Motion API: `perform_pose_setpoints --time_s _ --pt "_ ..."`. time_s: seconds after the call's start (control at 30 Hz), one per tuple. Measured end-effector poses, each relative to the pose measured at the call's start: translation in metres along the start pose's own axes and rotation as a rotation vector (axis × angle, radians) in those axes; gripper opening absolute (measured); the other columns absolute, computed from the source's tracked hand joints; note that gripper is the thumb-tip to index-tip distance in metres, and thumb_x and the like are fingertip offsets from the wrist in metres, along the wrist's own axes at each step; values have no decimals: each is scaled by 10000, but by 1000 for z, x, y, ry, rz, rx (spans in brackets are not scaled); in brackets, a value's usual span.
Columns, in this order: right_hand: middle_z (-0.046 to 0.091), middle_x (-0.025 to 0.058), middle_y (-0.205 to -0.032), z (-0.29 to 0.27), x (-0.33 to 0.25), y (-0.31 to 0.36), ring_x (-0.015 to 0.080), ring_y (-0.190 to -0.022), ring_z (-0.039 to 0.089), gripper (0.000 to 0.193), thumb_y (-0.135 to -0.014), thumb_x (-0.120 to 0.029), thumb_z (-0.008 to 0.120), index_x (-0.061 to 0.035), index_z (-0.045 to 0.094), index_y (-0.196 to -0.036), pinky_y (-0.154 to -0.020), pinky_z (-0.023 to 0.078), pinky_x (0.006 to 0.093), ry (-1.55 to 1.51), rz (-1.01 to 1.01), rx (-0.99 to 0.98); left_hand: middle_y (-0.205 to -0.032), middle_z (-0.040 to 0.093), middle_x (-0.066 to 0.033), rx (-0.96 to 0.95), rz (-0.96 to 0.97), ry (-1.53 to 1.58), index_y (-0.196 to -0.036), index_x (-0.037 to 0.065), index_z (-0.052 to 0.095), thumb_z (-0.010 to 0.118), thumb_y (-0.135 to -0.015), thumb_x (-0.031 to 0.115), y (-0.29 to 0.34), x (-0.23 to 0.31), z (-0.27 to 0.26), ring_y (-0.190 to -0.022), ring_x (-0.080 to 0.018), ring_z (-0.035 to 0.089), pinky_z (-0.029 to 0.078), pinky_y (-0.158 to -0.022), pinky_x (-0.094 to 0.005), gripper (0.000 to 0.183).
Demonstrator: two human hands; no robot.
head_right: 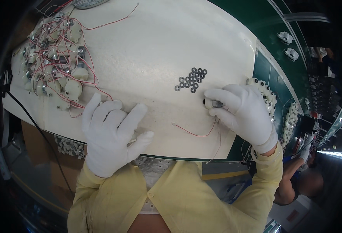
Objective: The person assembles small white cylindrical electronic components by inserting metal washers into their centers. They pick up the components and washers from the table, fit the parts together, and place the finished units into a growing pile on the right. Later, the person uses a red-handled brush to apply a white paste from a container onto the tops of the assembled components.
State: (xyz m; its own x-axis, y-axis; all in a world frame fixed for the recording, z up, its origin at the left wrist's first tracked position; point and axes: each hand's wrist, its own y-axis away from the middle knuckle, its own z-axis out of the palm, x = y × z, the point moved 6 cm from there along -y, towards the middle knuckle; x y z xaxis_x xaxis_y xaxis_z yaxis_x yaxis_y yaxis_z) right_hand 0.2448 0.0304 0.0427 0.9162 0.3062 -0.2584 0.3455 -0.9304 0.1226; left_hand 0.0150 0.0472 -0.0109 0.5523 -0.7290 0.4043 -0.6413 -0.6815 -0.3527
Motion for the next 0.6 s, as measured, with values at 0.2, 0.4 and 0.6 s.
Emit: perform_pose_setpoints --time_s 0.2,0.4,0.6 --pt "657 25 -771 6 9 8 252 -670 634 274 -725 -122 768 -115 681 -985 -600 453 365 -81 121 53 -815 505 -21 5 1 -4 -1114 138 706 718 -781 425 0 -2 1 -915 -238 565 414 -979 -507 440" --pt "571 30 -701 6 -14 -1 266 -650 581 228 -735 -168 768 -156 659 -935 -634 418 392 288 77 -54 -809 509 -20 6 1 4 -1101 139 706 717 -784 412 0 -3 0 -894 -235 571 418 -980 -506 419" --pt "605 39 -733 12 -4 9 276 -681 596 245 -751 -200 762 -146 667 -970 -633 427 382 187 149 -33 -798 509 -26 42 7 21 -1113 129 701 721 -788 350 2 -1 -1 -902 -244 571 417 -989 -507 394"
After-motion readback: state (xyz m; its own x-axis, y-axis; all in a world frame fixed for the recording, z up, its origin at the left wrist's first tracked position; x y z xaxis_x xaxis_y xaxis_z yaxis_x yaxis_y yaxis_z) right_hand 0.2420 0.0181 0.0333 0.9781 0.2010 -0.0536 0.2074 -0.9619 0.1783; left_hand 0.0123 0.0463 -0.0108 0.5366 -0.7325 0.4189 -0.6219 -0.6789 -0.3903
